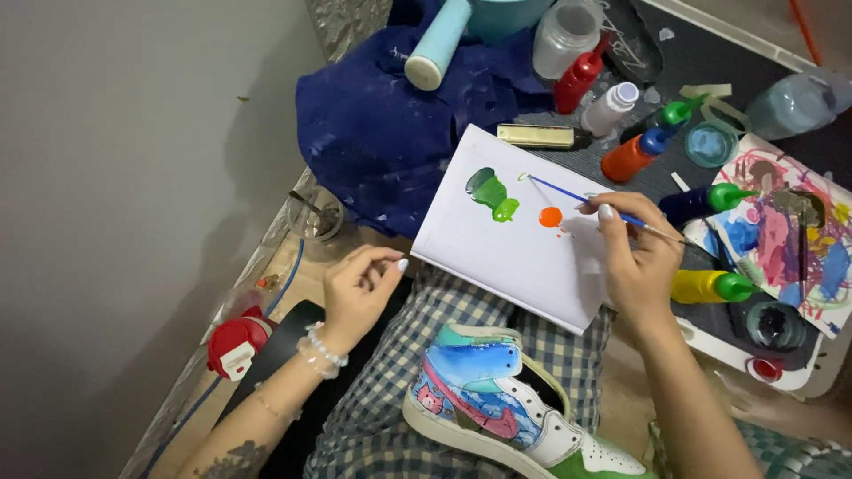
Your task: The person mixes green, orange, and white paint on a paper palette using a brush. They then apply the mixed green paint to the side of a white and green sneaker resting on their lap, adding details to an existing design.
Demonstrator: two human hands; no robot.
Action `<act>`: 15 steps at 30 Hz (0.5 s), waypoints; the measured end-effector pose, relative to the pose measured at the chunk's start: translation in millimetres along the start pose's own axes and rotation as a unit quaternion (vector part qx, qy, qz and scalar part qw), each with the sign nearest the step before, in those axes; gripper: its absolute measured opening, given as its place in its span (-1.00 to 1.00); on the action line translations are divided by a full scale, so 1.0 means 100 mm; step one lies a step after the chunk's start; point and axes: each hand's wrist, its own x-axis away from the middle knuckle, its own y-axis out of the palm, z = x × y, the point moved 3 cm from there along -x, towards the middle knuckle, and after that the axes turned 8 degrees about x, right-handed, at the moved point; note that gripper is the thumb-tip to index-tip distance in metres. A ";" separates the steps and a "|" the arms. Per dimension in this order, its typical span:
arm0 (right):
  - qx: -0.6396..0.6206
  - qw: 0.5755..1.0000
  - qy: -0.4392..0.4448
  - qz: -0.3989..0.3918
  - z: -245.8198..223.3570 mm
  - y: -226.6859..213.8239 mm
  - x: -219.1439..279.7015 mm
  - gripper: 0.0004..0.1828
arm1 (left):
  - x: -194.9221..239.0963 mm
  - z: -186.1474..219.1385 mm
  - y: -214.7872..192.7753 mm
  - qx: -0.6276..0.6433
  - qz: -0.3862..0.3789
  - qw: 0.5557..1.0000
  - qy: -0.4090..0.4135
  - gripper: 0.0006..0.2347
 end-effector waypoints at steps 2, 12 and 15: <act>-0.006 1.000 0.001 -0.013 -0.02 0.03 0.01 -0.84 | -0.03 -0.05 0.06 0.030 -0.014 0.999 -0.003 -0.96; 0.000 0.997 0.083 -0.006 -0.03 0.05 0.04 -0.79 | -0.08 -0.06 0.06 0.131 -0.085 0.984 -0.081 -0.84; -0.058 0.995 0.080 -0.011 0.07 0.08 0.07 -0.81 | -0.08 -0.08 0.09 0.180 -0.096 0.973 -0.102 -0.81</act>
